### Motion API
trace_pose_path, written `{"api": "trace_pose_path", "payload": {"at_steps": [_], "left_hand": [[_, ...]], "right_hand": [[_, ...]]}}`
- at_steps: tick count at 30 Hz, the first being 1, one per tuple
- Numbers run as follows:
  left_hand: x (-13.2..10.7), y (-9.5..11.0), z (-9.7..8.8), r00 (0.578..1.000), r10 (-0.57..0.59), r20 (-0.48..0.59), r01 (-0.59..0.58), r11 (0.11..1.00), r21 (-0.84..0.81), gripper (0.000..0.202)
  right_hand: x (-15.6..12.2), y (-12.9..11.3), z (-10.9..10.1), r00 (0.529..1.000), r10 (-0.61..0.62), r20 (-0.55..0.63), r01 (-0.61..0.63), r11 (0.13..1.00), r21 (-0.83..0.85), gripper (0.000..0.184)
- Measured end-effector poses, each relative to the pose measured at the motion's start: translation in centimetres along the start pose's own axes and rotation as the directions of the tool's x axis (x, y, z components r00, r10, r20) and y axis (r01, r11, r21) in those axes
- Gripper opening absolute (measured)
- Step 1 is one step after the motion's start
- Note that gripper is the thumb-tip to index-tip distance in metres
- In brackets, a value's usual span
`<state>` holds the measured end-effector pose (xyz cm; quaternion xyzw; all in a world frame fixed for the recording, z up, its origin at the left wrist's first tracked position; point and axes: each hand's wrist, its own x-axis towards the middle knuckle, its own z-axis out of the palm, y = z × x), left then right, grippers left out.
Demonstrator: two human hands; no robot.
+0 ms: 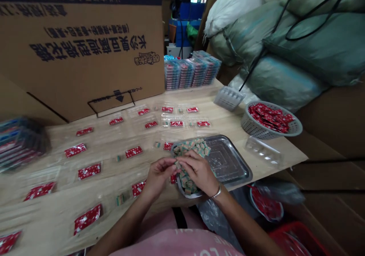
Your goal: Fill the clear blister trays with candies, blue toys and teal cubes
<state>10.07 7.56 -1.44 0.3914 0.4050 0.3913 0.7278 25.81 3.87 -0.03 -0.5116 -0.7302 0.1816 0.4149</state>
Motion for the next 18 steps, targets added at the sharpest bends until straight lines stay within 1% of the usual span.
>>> {"api": "trace_pose_path", "payload": {"at_steps": [3,6,8,11,13,15,16,18], "left_hand": [[0.0,0.1,-0.3,0.996,0.069,-0.049,-0.069,0.998,0.003,0.027],[0.1,0.2,-0.8,0.987,0.133,-0.091,-0.13,0.991,0.045,0.024],[0.1,0.2,-1.3,0.986,0.148,-0.081,-0.143,0.988,0.065,0.022],[-0.2,0.5,-2.0,0.982,0.179,-0.057,-0.175,0.982,0.066,0.021],[-0.7,0.8,-2.6,0.98,0.195,-0.033,-0.193,0.98,0.057,0.025],[-1.3,1.1,-3.2,0.977,0.211,-0.035,-0.209,0.977,0.052,0.036],[-1.5,1.3,-3.6,0.974,0.218,-0.058,-0.216,0.975,0.046,0.041],[-2.1,1.5,-4.5,0.97,0.203,-0.137,-0.205,0.979,0.0,0.047]], "right_hand": [[0.8,-0.6,0.5,0.998,0.058,0.033,-0.06,0.997,0.051,0.021],[1.5,-0.8,1.0,0.991,0.108,0.081,-0.117,0.987,0.112,0.016],[1.8,-0.9,1.4,0.988,0.119,0.102,-0.13,0.985,0.112,0.013],[2.2,-0.9,2.1,0.989,0.105,0.105,-0.111,0.992,0.059,0.01],[2.6,-1.0,2.7,0.991,0.058,0.118,-0.064,0.997,0.053,0.011],[3.0,-1.1,3.4,0.986,-0.035,0.16,0.03,0.999,0.033,0.018],[3.2,-1.3,3.9,0.977,-0.094,0.192,0.095,0.996,0.003,0.021],[3.7,-1.8,5.0,0.942,-0.206,0.264,0.233,0.969,-0.076,0.026]]}}
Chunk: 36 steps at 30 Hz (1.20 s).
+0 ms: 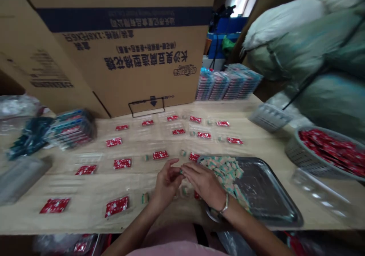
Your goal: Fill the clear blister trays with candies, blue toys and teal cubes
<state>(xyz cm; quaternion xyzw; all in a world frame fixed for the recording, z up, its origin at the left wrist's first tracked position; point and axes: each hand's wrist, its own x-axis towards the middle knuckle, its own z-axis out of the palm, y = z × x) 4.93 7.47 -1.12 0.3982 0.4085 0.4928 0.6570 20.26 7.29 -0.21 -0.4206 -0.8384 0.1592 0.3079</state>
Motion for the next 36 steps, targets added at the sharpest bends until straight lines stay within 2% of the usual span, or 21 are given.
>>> {"api": "trace_pose_path", "payload": {"at_steps": [3,6,8,10,12,14,16,19,21,28,31,34,36], "left_hand": [[-0.4,0.4,-1.6,0.985,-0.087,-0.151,0.07,0.991,-0.116,0.05],[-0.7,0.6,-3.3,0.95,-0.116,-0.289,0.07,0.984,-0.162,0.053],[-0.7,0.7,-4.4,0.934,-0.1,-0.344,0.051,0.987,-0.149,0.055],[-0.5,0.9,-5.7,0.916,-0.05,-0.397,0.005,0.994,-0.113,0.058],[-0.2,1.2,-7.2,0.892,0.019,-0.451,-0.053,0.997,-0.062,0.059],[0.0,1.6,-8.7,0.87,0.061,-0.489,-0.078,0.997,-0.015,0.059],[0.2,1.9,-10.0,0.856,0.063,-0.513,-0.069,0.998,0.007,0.058],[0.5,2.0,-11.3,0.835,0.049,-0.548,-0.059,0.998,-0.001,0.058],[0.8,1.8,-11.6,0.834,0.034,-0.551,-0.048,0.999,-0.01,0.058],[1.7,1.1,-10.2,0.881,-0.013,-0.472,0.002,1.0,-0.023,0.057],[1.6,1.3,-9.6,0.887,-0.024,-0.46,0.032,0.999,0.011,0.055],[1.3,1.8,-9.2,0.898,-0.019,-0.44,0.048,0.997,0.055,0.052],[1.2,2.0,-9.0,0.908,-0.002,-0.418,0.047,0.994,0.096,0.051]], "right_hand": [[1.8,-1.1,1.2,0.988,-0.094,0.124,0.102,0.993,-0.057,0.026],[4.5,-1.5,2.3,0.966,-0.124,0.228,0.115,0.992,0.055,0.018],[7.3,-0.6,3.2,0.944,-0.148,0.295,0.098,0.979,0.177,0.014],[10.7,1.5,4.1,0.939,-0.072,0.336,-0.013,0.969,0.246,0.01],[14.4,4.5,5.2,0.948,0.148,0.281,-0.203,0.963,0.176,0.008],[17.4,7.7,6.2,0.945,0.254,0.204,-0.277,0.956,0.092,0.018],[19.3,10.2,7.3,0.931,0.307,0.198,-0.317,0.948,0.022,0.017],[20.0,12.0,8.6,0.905,0.351,0.239,-0.345,0.936,-0.066,0.007],[19.6,12.2,9.1,0.895,0.369,0.25,-0.35,0.929,-0.116,0.013],[19.4,11.1,10.0,0.893,0.417,0.169,-0.365,0.891,-0.268,0.021],[19.9,10.1,9.9,0.89,0.416,0.186,-0.354,0.888,-0.295,0.019],[19.4,9.5,7.6,0.889,0.415,0.195,-0.347,0.887,-0.304,0.016],[17.5,9.7,4.1,0.894,0.418,0.163,-0.356,0.882,-0.308,0.018]]}}
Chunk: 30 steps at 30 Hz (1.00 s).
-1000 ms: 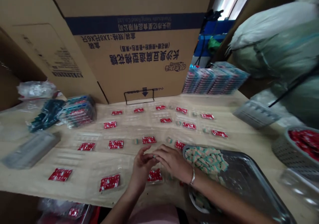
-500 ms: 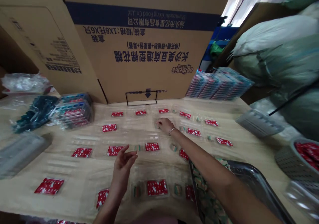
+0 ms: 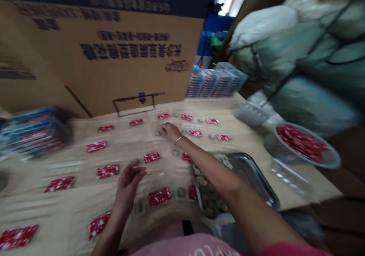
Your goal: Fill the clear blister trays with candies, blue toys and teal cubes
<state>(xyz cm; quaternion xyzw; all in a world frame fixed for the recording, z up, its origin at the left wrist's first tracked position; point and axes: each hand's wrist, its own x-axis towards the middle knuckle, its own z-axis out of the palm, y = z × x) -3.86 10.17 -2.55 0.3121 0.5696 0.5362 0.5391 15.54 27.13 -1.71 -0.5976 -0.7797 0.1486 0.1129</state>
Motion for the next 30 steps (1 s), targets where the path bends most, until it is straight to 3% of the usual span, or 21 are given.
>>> {"api": "trace_pose_path", "payload": {"at_steps": [4,6,7,8,10,12,14,18,21,23,25,27,28,30], "left_hand": [[0.2,0.0,2.2,0.992,0.058,0.108,-0.076,0.983,0.166,0.043],[-0.2,-0.3,4.7,0.963,0.112,0.244,-0.179,0.946,0.271,0.031],[-0.6,-0.6,6.1,0.927,0.14,0.347,-0.255,0.916,0.31,0.023],[-1.0,-0.8,7.7,0.87,0.164,0.465,-0.344,0.878,0.334,0.017],[-1.9,-1.4,10.8,0.704,0.184,0.686,-0.533,0.775,0.339,0.011],[-2.5,-2.1,13.7,0.549,0.169,0.819,-0.697,0.632,0.337,0.015],[-2.7,-2.7,16.3,0.462,0.133,0.877,-0.813,0.458,0.359,0.018],[-2.7,-3.5,20.6,0.383,0.054,0.922,-0.913,0.171,0.37,0.024],[-2.9,-3.8,22.7,0.339,0.047,0.94,-0.94,0.048,0.337,0.024],[-3.0,-3.9,23.3,0.314,0.042,0.949,-0.949,0.006,0.314,0.024],[-3.1,-4.0,23.2,0.311,0.053,0.949,-0.95,0.02,0.31,0.024],[-3.3,-4.3,23.0,0.333,0.092,0.938,-0.938,0.129,0.32,0.02],[-3.5,-4.6,22.9,0.352,0.108,0.93,-0.916,0.241,0.319,0.017],[-4.2,-5.4,22.8,0.406,0.097,0.909,-0.778,0.558,0.288,0.017]], "right_hand": [[-8.7,6.2,-5.8,0.991,0.116,-0.066,-0.119,0.992,-0.035,0.022],[-14.5,8.6,-6.9,0.983,0.178,-0.051,-0.181,0.982,-0.054,0.018],[-17.3,9.5,-6.9,0.982,0.187,-0.033,-0.189,0.98,-0.055,0.012],[-19.9,10.3,-6.6,0.981,0.191,-0.018,-0.192,0.98,-0.056,0.008],[-24.2,11.6,-5.5,0.972,0.233,-0.025,-0.235,0.97,-0.066,0.01],[-27.3,12.8,-4.6,0.947,0.311,-0.077,-0.315,0.948,-0.046,0.012],[-29.1,14.0,-4.3,0.915,0.381,-0.131,-0.383,0.924,0.013,0.013],[-29.2,14.9,-4.0,0.871,0.427,-0.242,-0.402,0.904,0.146,0.012],[-27.5,14.2,-3.5,0.87,0.39,-0.302,-0.349,0.919,0.182,0.011],[-26.9,13.9,-3.2,0.881,0.384,-0.275,-0.341,0.92,0.194,0.008],[-27.1,13.9,-3.0,0.881,0.413,-0.233,-0.354,0.9,0.255,0.006],[-27.9,14.1,-3.0,0.881,0.433,-0.192,-0.345,0.864,0.368,0.008],[-28.4,14.1,-2.9,0.888,0.427,-0.17,-0.314,0.834,0.454,0.008],[-29.1,13.9,-2.8,0.916,0.38,-0.133,-0.206,0.725,0.657,0.007]]}}
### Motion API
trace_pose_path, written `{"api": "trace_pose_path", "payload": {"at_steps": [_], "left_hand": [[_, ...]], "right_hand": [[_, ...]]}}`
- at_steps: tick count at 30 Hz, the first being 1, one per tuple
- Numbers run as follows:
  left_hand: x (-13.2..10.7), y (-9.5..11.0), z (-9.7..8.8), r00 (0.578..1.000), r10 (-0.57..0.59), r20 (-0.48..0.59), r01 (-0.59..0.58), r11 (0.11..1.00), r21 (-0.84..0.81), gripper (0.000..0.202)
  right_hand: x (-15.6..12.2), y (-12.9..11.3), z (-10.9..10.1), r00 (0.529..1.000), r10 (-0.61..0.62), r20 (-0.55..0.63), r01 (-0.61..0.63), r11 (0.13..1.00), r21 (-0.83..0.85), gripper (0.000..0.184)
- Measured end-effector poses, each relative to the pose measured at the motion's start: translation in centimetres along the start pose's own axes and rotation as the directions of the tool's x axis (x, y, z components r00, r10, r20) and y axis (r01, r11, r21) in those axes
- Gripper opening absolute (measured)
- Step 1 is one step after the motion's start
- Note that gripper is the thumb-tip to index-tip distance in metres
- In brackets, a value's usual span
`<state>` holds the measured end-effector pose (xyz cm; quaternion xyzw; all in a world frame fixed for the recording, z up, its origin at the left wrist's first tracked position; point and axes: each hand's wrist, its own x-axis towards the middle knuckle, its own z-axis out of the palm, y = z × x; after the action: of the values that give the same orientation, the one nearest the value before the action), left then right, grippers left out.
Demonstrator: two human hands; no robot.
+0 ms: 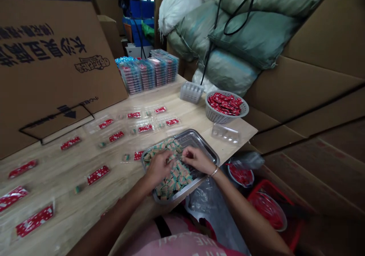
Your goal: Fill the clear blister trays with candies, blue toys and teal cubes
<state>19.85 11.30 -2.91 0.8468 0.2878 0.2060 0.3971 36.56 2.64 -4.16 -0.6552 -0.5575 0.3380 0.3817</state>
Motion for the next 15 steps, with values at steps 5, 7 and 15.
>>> {"api": "trace_pose_path", "payload": {"at_steps": [5,7,15], "left_hand": [[-1.2,0.2,1.9,0.959,-0.284,-0.015,0.202,0.718,-0.666,0.016],[-1.7,0.4,1.7,0.926,-0.373,-0.066,0.22,0.672,-0.707,0.017],[-3.3,1.8,-0.6,0.812,-0.578,0.08,0.318,0.324,-0.891,0.026]], "right_hand": [[-0.4,-0.8,1.1,0.996,-0.048,0.077,0.016,0.931,0.365,0.021],[-0.2,-1.2,1.3,0.999,-0.05,-0.005,0.049,0.939,0.34,0.021],[-1.4,-4.0,2.5,0.982,-0.168,-0.089,0.179,0.974,0.139,0.011]]}}
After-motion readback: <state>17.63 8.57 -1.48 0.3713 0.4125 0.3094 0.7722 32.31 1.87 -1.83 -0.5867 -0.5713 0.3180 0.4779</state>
